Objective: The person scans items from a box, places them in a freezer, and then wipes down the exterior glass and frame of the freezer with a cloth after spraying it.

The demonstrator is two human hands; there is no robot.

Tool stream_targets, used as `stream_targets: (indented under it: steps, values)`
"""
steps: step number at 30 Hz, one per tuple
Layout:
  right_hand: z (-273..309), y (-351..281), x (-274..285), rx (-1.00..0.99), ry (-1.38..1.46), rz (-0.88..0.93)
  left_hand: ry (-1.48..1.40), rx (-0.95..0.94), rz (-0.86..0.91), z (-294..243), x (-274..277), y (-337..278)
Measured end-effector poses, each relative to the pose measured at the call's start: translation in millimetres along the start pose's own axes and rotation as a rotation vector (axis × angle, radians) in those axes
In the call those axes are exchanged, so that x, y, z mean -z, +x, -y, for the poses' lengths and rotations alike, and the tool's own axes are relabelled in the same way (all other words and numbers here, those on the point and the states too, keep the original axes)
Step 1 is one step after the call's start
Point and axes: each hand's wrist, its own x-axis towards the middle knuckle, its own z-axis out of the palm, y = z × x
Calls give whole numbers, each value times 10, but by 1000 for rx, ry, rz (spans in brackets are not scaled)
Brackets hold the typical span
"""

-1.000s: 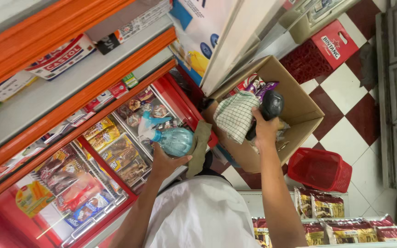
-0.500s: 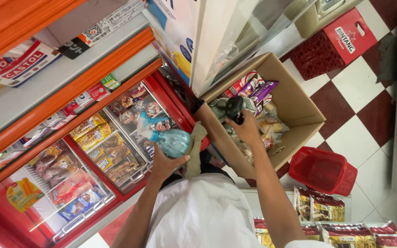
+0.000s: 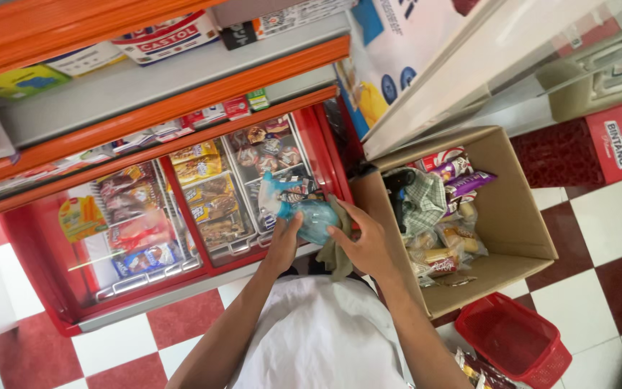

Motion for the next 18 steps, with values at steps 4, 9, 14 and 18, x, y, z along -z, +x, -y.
stream_targets:
  steps: [4,9,14,18]
  values:
    - [-188,15,-84,90,-22,178,-105,-110,-46,124,266,125]
    - [-144,-68,-215,-189,-95,282,160,5,13,-169,574,21]
    - [-174,-28,-249,-330,-274,246,2,-1,110,-436,747,-192]
    - [-212,-32,-324,-124,-264,94,-195,188,-5,-248,871,-269]
